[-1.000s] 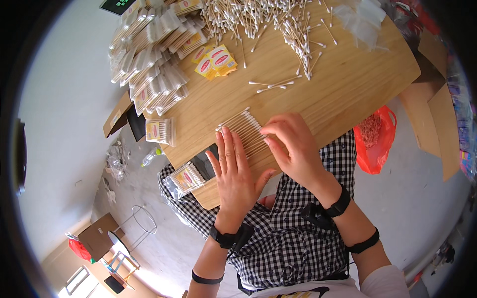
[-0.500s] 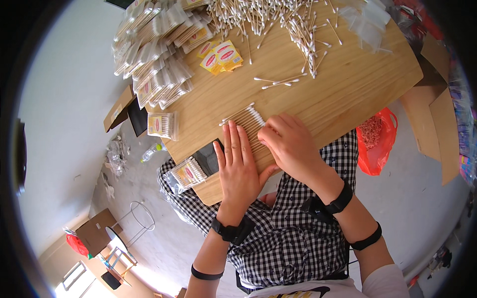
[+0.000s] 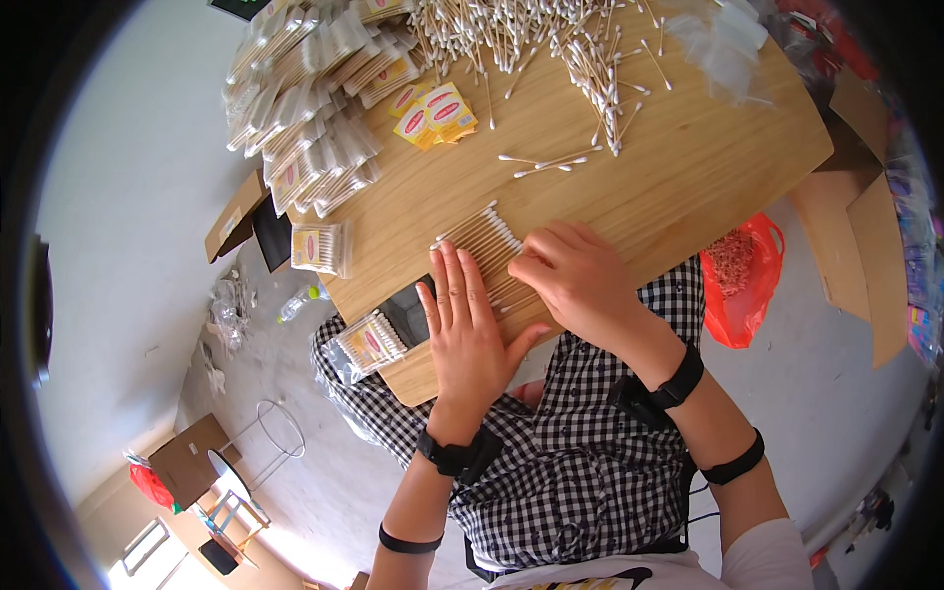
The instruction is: Sorting cotton swabs and placing them into small plastic bags.
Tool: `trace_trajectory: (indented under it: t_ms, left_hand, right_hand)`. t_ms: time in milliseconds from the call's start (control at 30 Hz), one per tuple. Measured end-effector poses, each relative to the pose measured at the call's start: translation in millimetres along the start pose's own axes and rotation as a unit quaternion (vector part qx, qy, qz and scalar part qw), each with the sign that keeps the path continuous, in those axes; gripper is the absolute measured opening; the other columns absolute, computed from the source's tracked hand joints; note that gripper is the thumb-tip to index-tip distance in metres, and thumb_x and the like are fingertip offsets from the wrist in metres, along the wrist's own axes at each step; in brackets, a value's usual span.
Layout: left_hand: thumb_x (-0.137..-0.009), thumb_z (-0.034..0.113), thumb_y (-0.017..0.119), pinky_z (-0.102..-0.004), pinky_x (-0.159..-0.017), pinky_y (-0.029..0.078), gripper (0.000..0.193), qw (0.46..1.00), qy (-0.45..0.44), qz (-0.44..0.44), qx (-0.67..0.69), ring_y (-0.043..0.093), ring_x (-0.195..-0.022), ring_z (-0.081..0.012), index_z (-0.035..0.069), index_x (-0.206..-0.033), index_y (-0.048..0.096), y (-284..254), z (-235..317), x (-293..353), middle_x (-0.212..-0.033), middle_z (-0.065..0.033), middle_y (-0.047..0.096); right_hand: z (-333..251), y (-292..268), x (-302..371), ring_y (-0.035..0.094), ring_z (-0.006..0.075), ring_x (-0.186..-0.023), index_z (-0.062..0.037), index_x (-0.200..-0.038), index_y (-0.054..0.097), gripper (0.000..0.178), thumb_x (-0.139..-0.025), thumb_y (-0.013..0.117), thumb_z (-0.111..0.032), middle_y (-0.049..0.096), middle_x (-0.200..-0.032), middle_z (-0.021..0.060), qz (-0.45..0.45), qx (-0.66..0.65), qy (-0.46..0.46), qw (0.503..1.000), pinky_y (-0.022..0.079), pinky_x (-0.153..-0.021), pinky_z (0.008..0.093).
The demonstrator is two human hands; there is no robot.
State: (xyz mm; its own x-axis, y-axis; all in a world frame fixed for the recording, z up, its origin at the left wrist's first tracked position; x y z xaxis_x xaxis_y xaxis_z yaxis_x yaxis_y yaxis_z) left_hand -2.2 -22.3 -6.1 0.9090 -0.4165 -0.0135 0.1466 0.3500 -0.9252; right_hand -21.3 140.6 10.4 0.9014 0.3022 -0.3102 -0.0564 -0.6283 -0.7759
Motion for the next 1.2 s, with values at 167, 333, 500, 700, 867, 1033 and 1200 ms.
trace_trajectory:
  t_ms: [167,333,500,700,867,1033,1200]
  left_hand:
    - [-0.077,0.049,0.075,-0.0583,-0.116,0.012,0.113,0.998,-0.034,0.054,0.027,0.01,-0.147,-0.0443,-0.009,-0.15,0.012,-5.2,-6.0,11.0,-0.156,-0.0316,0.013]
    - [-0.077,0.035,0.079,-0.0581,-0.117,0.011,0.11,0.99,-0.068,0.075,0.099,0.01,-0.147,-0.0447,-0.008,-0.151,0.009,-9.1,-3.1,9.1,-0.157,-0.0308,0.01]
    - [-0.08,0.028,0.076,-0.0582,-0.117,0.011,0.105,0.986,-0.079,0.101,0.107,0.009,-0.147,-0.0438,-0.007,-0.151,0.008,-5.7,-3.7,2.2,-0.158,-0.0298,0.009]
    - [-0.097,0.034,0.054,-0.0518,-0.119,0.007,0.083,0.889,-0.13,0.195,0.393,0.005,-0.149,-0.0373,-0.002,-0.153,0.006,-6.6,1.6,-9.6,-0.16,-0.0237,0.006]
    - [-0.104,0.043,0.035,-0.0439,-0.121,0.001,0.072,0.753,-0.138,0.276,0.581,0.0,-0.15,-0.0293,0.004,-0.155,0.003,2.5,15.5,-24.1,-0.163,-0.0154,0.004]
    - [-0.103,0.046,0.033,-0.0447,-0.12,0.0,0.077,0.727,-0.144,0.284,0.608,-0.004,-0.15,-0.0307,0.003,-0.154,-0.005,-3.0,15.1,-28.5,-0.162,-0.0174,-0.004]
    - [-0.102,0.052,0.036,-0.0427,-0.122,0.003,0.074,0.676,-0.16,0.312,0.648,0.005,-0.15,-0.0277,0.01,-0.156,0.008,-0.9,5.5,-42.3,-0.162,-0.0143,0.01]
  right_hand:
    - [-0.8,-13.8,3.3,0.058,0.0283,-0.091,-0.0074,-0.099,0.061,0.027,-0.074,0.073,-0.008,0.059,-0.092,0.0066,0.009,-0.061,0.055,0.997,0.046,-0.082,0.04]
    - [4.5,-21.6,13.9,0.056,0.0313,-0.097,-0.008,-0.107,0.059,0.041,-0.07,0.077,-0.006,0.058,-0.101,0.0093,-0.02,-0.043,0.085,0.995,0.046,-0.084,0.0417]
    - [6.3,-10.6,-2.2,0.055,0.0308,-0.099,-0.0083,-0.112,0.058,0.048,-0.07,0.079,-0.006,0.058,-0.105,0.0096,-0.006,-0.065,0.103,0.993,0.046,-0.085,0.0411]
    - [12.1,17.3,-4.9,0.041,0.0243,-0.134,-0.0021,-0.136,0.044,0.046,-0.098,0.059,-0.024,0.046,-0.139,0.0128,0.188,-0.472,0.203,0.837,0.033,-0.112,0.0359]
    - [-11.5,38.5,-17.9,0.034,0.024,-0.14,0.0032,-0.141,0.037,0.054,-0.105,0.038,-0.037,0.041,-0.144,0.0162,0.16,-0.525,0.183,0.816,0.025,-0.117,0.0391]
    - [3.7,28.3,-26.2,0.036,0.0233,-0.139,0.003,-0.141,0.038,0.057,-0.105,0.034,-0.041,0.042,-0.143,0.0163,0.163,-0.503,0.186,0.828,0.027,-0.117,0.0375]
    - [8.8,29.2,-42.7,0.037,0.0231,-0.138,0.0029,-0.14,0.039,0.058,-0.105,0.033,-0.043,0.044,-0.142,0.0163,0.104,-0.502,0.169,0.842,0.027,-0.117,0.0379]
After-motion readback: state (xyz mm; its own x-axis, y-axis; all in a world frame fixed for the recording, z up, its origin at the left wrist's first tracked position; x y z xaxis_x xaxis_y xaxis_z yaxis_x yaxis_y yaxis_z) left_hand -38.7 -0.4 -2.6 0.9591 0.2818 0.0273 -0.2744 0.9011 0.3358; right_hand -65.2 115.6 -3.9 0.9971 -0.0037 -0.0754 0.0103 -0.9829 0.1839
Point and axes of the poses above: each hand's wrist, its own x-axis away from the middle knuckle, its own y-axis out of the palm, z = x × y, the point moved 2 cm from there along -x, towards the middle knuckle
